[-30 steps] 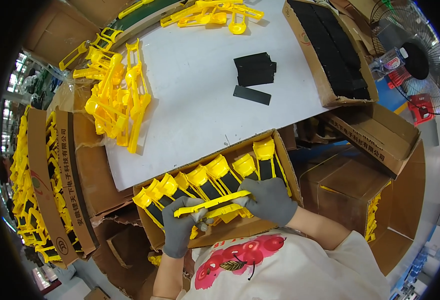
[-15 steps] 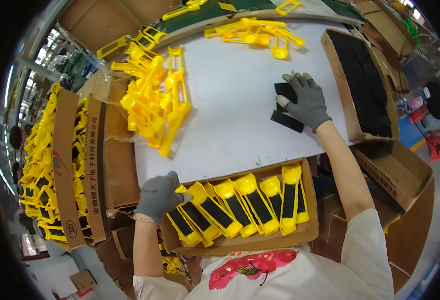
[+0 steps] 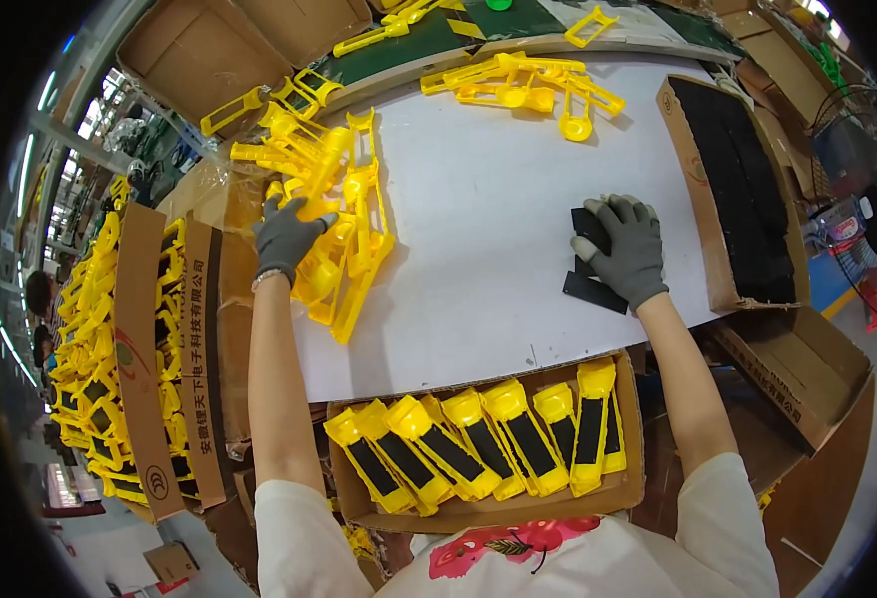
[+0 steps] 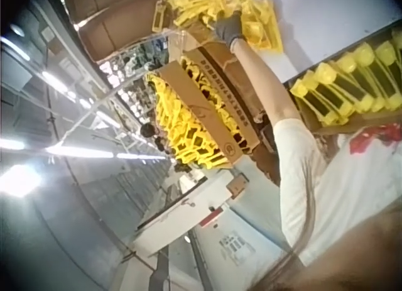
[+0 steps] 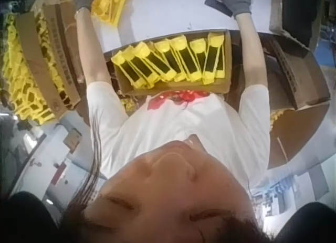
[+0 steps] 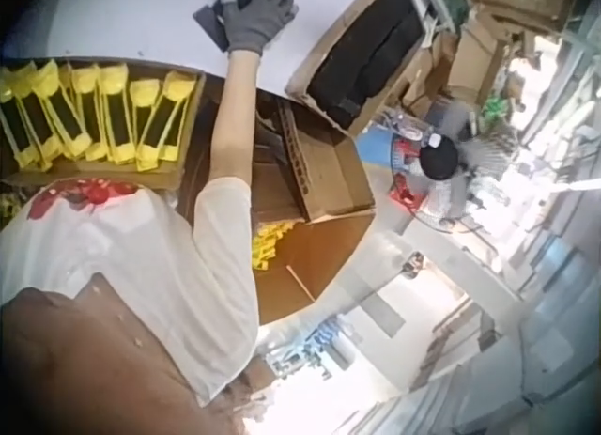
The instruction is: Assembling black components into yellow plastic housings on a production line.
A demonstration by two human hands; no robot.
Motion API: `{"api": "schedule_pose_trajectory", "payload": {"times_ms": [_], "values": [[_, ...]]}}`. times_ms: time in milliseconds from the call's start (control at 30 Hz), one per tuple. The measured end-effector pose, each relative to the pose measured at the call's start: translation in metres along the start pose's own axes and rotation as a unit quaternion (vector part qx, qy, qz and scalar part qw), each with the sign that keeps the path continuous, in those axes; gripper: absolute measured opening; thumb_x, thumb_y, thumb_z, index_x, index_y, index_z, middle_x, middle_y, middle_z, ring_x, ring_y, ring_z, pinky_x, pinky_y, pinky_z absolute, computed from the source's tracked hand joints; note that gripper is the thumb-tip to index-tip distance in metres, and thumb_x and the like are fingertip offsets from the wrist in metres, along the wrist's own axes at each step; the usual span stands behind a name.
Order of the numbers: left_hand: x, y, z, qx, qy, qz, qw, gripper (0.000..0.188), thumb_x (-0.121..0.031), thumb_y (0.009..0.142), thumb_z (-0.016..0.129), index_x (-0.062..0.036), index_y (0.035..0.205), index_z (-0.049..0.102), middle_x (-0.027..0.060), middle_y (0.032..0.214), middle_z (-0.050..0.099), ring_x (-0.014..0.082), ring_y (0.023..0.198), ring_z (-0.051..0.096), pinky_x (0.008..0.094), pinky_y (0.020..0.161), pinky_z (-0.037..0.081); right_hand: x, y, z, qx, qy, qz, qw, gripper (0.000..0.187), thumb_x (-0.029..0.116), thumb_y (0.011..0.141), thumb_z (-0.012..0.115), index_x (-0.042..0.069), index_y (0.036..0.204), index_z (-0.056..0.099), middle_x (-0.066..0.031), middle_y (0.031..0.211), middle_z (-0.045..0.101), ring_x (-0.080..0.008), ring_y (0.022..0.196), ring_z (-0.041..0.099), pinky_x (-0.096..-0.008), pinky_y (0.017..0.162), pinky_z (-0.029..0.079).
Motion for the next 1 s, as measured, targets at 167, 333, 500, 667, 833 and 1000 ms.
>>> {"api": "schedule_pose_trajectory", "payload": {"times_ms": [167,333,500,667,833,1000], "values": [[-0.029,-0.050,0.032,0.050,-0.059,0.081,0.994,0.056,-0.044,0.069,0.076,-0.0128,0.115,0.067,0.0151,0.137,0.048,0.0349,0.124,0.045,0.0424,0.105,0.036,-0.002,-0.001,0.001,-0.012,0.004,0.001,1.000,0.060,0.056,0.080,0.061,0.018,0.126,0.058,-0.0094,0.129,0.053,-0.0295,0.125,0.041,-0.0478,0.109,0.023],[-0.102,-0.091,0.040,0.094,-0.178,0.116,0.973,0.050,-0.041,0.070,0.074,-0.0087,0.108,0.067,0.0130,0.121,0.058,0.0362,0.108,0.056,0.0401,0.096,0.043,0.000,-0.004,0.001,-0.011,0.017,0.012,1.000,0.059,0.056,0.081,0.061,0.018,0.127,0.058,-0.0094,0.130,0.052,-0.0296,0.125,0.041,-0.0467,0.110,0.023],[-0.158,-0.120,0.047,0.135,-0.183,0.198,0.954,0.050,-0.037,0.074,0.071,-0.0137,0.118,0.063,0.0163,0.127,0.055,0.0370,0.116,0.052,0.0417,0.099,0.042,-0.009,-0.008,0.005,-0.031,0.012,0.013,0.999,0.055,0.052,0.083,0.060,0.018,0.127,0.058,-0.0106,0.129,0.054,-0.0294,0.125,0.043,-0.0476,0.109,0.024],[-0.144,-0.129,0.013,0.056,-0.260,0.241,0.934,0.060,-0.016,0.078,0.069,-0.0133,0.135,0.051,0.0154,0.136,0.049,0.0309,0.131,0.044,0.0381,0.107,0.036,-0.026,-0.014,-0.030,-0.146,0.222,0.014,0.964,0.041,0.031,0.087,0.064,0.009,0.121,0.060,-0.0158,0.123,0.057,-0.0320,0.121,0.049,-0.0406,0.104,0.039],[-0.083,-0.128,0.008,0.042,-0.267,0.085,0.959,0.048,-0.008,0.079,0.066,-0.0089,0.126,0.058,0.0129,0.118,0.062,0.0298,0.093,0.064,0.0357,0.082,0.052,-0.018,-0.058,-0.059,-0.167,0.273,0.021,0.947,0.035,0.020,0.086,0.066,0.006,0.117,0.060,-0.0132,0.118,0.059,-0.0294,0.117,0.054,-0.0367,0.100,0.042],[-0.134,-0.169,-0.004,-0.045,-0.076,0.399,0.913,0.072,0.009,0.068,0.058,-0.0206,0.133,0.051,0.0120,0.139,0.046,0.0381,0.122,0.047,0.0435,0.097,0.046,-0.017,-0.104,-0.069,-0.160,0.265,0.072,0.948,0.032,0.016,0.083,0.069,0.007,0.113,0.063,-0.0108,0.111,0.061,-0.0271,0.108,0.058,-0.0346,0.093,0.046]]}}
Point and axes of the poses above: each hand's wrist, its own y-axis towards the middle knuckle, its own z-axis out of the palm, x = y × z, the point moved 6 cm from there along y, towards the middle knuckle
